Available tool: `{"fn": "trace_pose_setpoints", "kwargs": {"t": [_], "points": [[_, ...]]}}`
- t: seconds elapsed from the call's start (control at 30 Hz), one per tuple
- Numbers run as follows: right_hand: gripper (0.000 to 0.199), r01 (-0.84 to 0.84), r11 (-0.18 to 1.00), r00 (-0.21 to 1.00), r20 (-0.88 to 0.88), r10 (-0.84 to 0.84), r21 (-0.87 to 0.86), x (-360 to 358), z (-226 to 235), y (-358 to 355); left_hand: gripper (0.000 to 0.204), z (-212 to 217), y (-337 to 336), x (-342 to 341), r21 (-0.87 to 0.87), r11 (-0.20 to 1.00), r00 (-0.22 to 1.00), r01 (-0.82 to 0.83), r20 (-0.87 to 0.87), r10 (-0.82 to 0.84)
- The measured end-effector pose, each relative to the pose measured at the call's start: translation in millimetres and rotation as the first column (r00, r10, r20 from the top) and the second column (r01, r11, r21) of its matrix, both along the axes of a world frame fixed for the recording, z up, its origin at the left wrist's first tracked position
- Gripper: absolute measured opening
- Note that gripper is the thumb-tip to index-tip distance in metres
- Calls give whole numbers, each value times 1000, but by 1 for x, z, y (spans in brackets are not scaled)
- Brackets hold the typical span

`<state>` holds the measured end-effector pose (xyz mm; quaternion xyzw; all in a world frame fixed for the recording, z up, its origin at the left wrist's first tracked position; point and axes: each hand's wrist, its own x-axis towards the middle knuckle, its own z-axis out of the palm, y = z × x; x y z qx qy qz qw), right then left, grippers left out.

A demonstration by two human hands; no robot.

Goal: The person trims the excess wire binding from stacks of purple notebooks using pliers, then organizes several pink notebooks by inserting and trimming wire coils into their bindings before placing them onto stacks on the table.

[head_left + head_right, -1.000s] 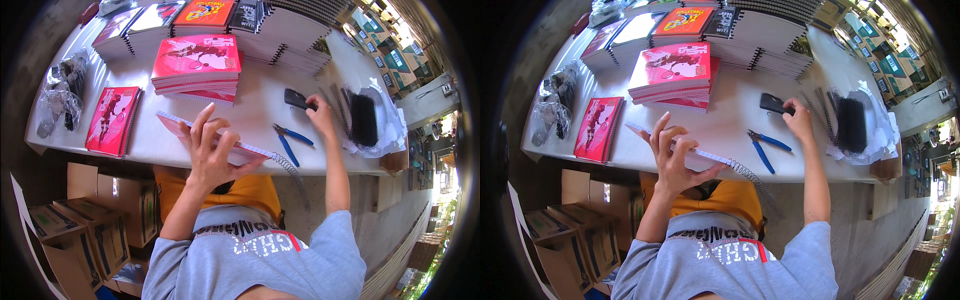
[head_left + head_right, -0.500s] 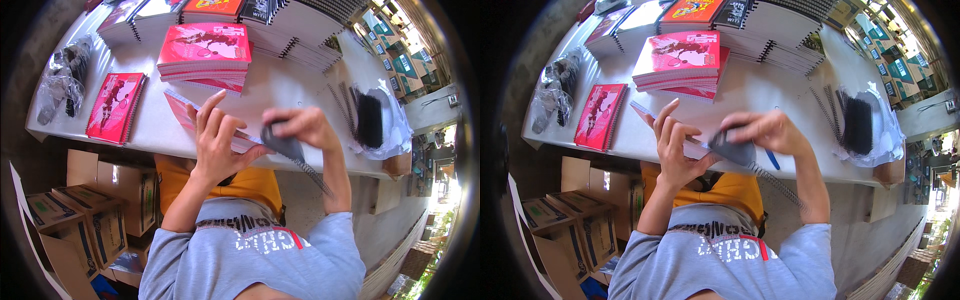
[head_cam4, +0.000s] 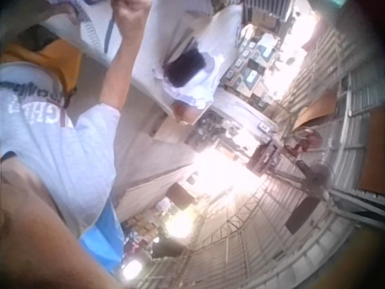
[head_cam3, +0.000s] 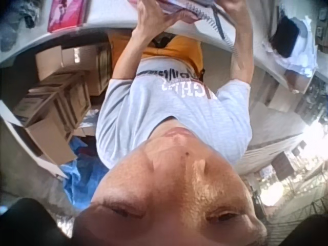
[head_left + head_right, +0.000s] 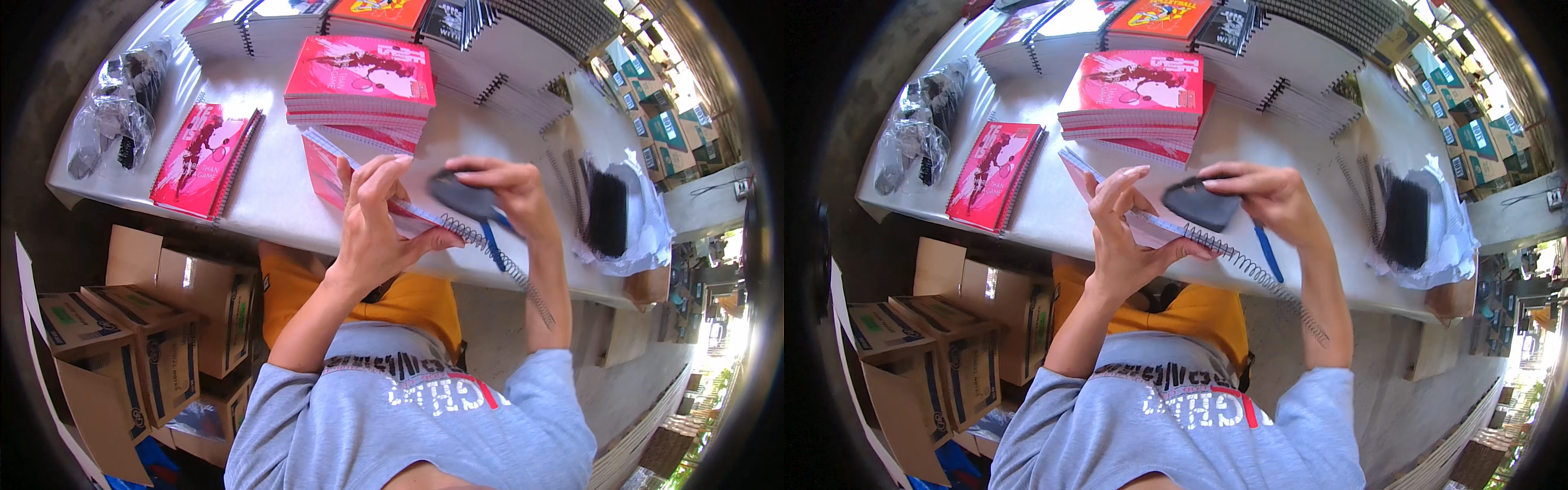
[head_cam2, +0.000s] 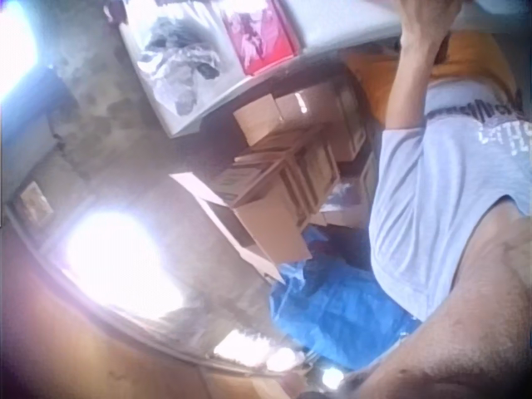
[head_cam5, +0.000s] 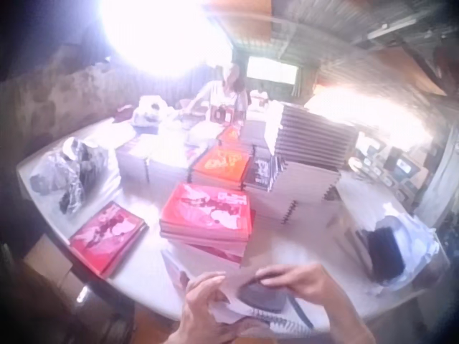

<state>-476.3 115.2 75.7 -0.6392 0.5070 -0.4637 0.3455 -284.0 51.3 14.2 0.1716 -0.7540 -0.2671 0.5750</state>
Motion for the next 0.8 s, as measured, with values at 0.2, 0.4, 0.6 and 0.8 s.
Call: {"fn": "trace_pose_setpoints", "kwargs": {"t": [0.2,0.4,0.6,0.8], "points": [[30,42,997,996,76,-38,-58,13,-15,6,103,-2,0,0,-51,999,1000,-17,10,18],[25,-62,998,973,226,53,33,15,-6,11,84,17,-10,7,-150,961,958,-233,136,253],[29,-133,972,922,335,194,-196,18,-20,9,62,21,-32,22,-171,944,904,-280,284,320],[24,-258,903,850,364,381,-343,28,-11,4,62,23,-32,23,-153,957,934,-248,223,278]]}}
